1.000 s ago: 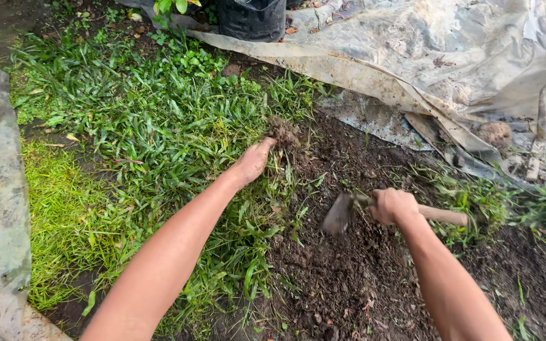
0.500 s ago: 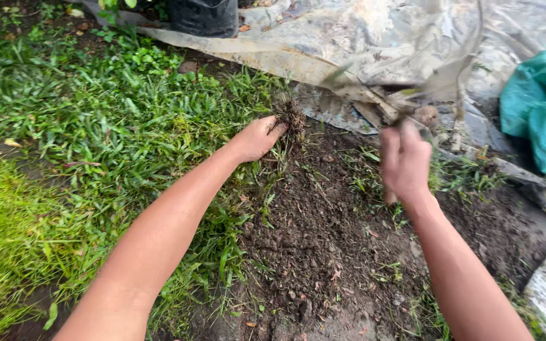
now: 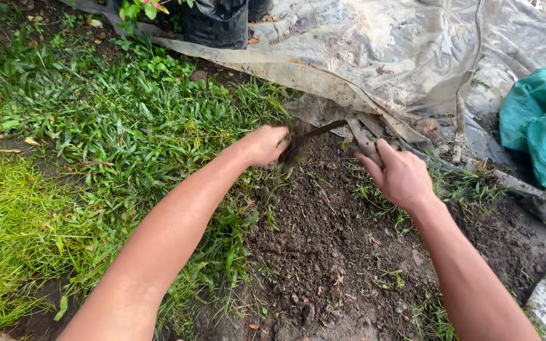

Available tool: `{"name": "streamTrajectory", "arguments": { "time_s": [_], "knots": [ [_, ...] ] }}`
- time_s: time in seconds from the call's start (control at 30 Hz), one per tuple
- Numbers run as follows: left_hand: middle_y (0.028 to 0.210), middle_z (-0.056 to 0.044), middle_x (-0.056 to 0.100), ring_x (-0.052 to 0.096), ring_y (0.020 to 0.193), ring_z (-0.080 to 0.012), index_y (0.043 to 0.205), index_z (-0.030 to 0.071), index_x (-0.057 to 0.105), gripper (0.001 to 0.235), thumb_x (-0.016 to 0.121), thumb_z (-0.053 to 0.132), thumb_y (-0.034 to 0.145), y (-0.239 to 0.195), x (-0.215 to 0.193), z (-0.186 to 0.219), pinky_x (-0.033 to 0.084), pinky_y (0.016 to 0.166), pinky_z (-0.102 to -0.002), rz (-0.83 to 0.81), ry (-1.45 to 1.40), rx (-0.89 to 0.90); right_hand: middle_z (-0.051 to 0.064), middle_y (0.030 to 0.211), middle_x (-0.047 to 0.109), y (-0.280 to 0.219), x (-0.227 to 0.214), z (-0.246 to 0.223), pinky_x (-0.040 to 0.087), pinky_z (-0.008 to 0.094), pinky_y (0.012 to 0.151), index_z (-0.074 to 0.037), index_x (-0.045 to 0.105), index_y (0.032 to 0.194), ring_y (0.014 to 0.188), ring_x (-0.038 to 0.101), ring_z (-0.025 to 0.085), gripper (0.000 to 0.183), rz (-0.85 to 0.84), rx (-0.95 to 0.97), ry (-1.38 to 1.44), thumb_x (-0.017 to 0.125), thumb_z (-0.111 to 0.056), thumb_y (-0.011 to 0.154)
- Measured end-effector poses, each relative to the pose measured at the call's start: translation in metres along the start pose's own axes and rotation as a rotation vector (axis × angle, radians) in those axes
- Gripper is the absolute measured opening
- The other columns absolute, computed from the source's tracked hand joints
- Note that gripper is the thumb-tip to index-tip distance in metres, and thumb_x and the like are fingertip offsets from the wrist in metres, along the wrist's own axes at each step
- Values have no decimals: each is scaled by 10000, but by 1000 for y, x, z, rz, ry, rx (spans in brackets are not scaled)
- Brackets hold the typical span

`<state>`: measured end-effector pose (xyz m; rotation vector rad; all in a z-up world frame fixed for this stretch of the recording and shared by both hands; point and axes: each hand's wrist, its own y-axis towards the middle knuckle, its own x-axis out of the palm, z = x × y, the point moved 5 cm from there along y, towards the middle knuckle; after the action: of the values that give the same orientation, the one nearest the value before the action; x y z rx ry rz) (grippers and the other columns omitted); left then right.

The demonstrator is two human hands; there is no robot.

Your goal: The person clears grass and weeds from a patch of soil using a small hand hoe, pulling the loose vegetation away and smoothing the dirt by hand.

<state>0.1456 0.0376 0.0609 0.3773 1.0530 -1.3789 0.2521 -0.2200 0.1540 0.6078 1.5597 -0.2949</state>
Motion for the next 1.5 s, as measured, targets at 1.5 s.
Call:
{"name": "streamTrajectory", "arguments": {
  "time_s": [1.5],
  "knots": [
    [1609,-241,360,381,1484,-328,1553,-52,277,692,497,354,1036,22,-19,-71,308,1216,-405,291,-561,18,125,692,653,-16,-13,-23,499,425,555,-55,529,980,588,662,266,291,423,-15,451,567,-312,1109]
  ]
}}
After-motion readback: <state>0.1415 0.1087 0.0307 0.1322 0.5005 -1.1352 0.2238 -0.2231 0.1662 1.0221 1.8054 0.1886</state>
